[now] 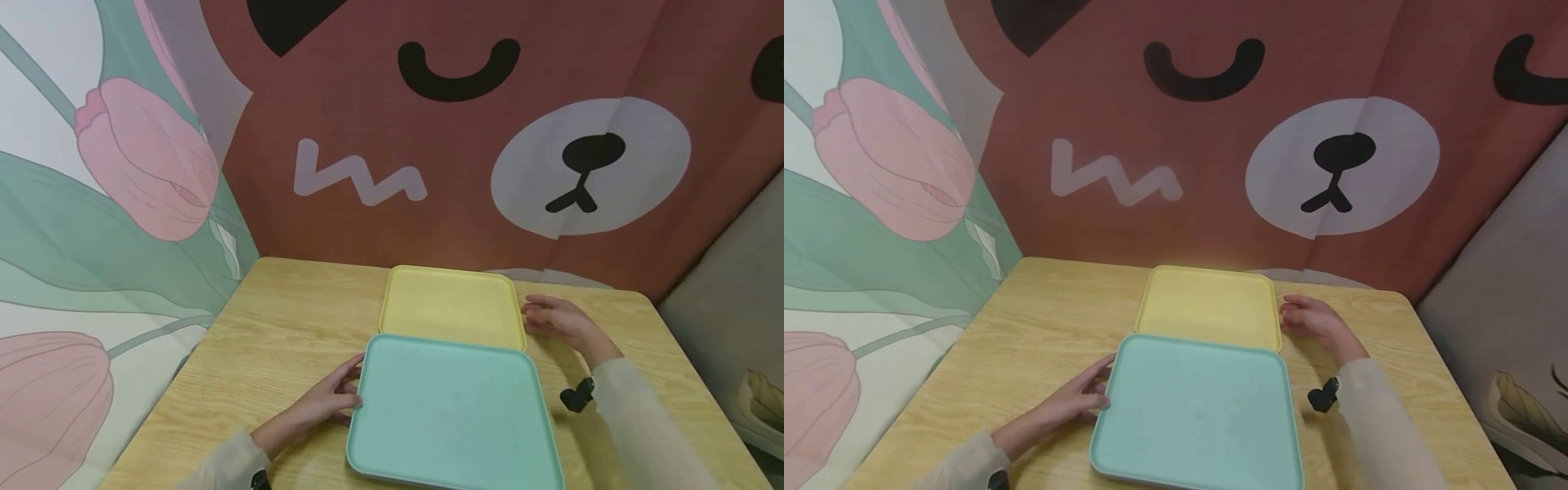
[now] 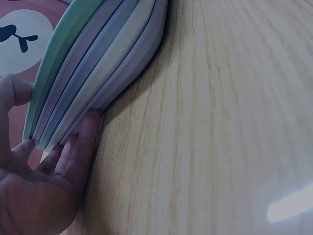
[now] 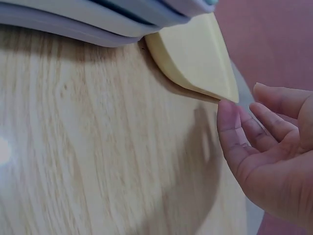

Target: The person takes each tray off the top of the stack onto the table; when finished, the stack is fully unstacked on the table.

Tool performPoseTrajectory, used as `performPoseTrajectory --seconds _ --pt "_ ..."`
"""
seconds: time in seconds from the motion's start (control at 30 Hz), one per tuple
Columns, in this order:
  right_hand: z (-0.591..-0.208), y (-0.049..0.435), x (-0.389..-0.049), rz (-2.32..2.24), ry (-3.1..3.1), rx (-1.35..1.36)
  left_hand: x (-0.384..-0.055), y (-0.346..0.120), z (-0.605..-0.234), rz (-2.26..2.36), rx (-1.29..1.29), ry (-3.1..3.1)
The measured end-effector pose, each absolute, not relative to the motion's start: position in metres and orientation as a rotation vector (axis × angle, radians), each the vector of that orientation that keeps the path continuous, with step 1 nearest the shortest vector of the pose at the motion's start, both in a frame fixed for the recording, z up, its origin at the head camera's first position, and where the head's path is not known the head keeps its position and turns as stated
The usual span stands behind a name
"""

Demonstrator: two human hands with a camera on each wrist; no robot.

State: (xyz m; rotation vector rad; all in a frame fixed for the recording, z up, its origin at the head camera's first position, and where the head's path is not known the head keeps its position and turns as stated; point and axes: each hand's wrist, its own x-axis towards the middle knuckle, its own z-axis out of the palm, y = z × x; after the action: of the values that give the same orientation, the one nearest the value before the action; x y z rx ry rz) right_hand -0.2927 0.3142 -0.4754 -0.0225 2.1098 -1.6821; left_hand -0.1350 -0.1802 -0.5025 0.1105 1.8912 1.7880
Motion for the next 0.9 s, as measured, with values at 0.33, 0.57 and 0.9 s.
performPoseTrajectory --seconds 0.33,0.57,0.9 --pt "-0.461 0.318 -0.268 -1.568 2.202 -0.094 -0.137 -0.181 -0.504 1.781 0.112 1.890" --pt "-0.450 0.310 -0.245 -1.573 2.187 -0.116 -0.138 -0.181 -0.506 1.775 0.094 1.899" --pt "-0.438 0.301 -0.203 -1.590 2.222 -0.142 -0.137 -0.180 -0.503 1.778 0.086 1.893"
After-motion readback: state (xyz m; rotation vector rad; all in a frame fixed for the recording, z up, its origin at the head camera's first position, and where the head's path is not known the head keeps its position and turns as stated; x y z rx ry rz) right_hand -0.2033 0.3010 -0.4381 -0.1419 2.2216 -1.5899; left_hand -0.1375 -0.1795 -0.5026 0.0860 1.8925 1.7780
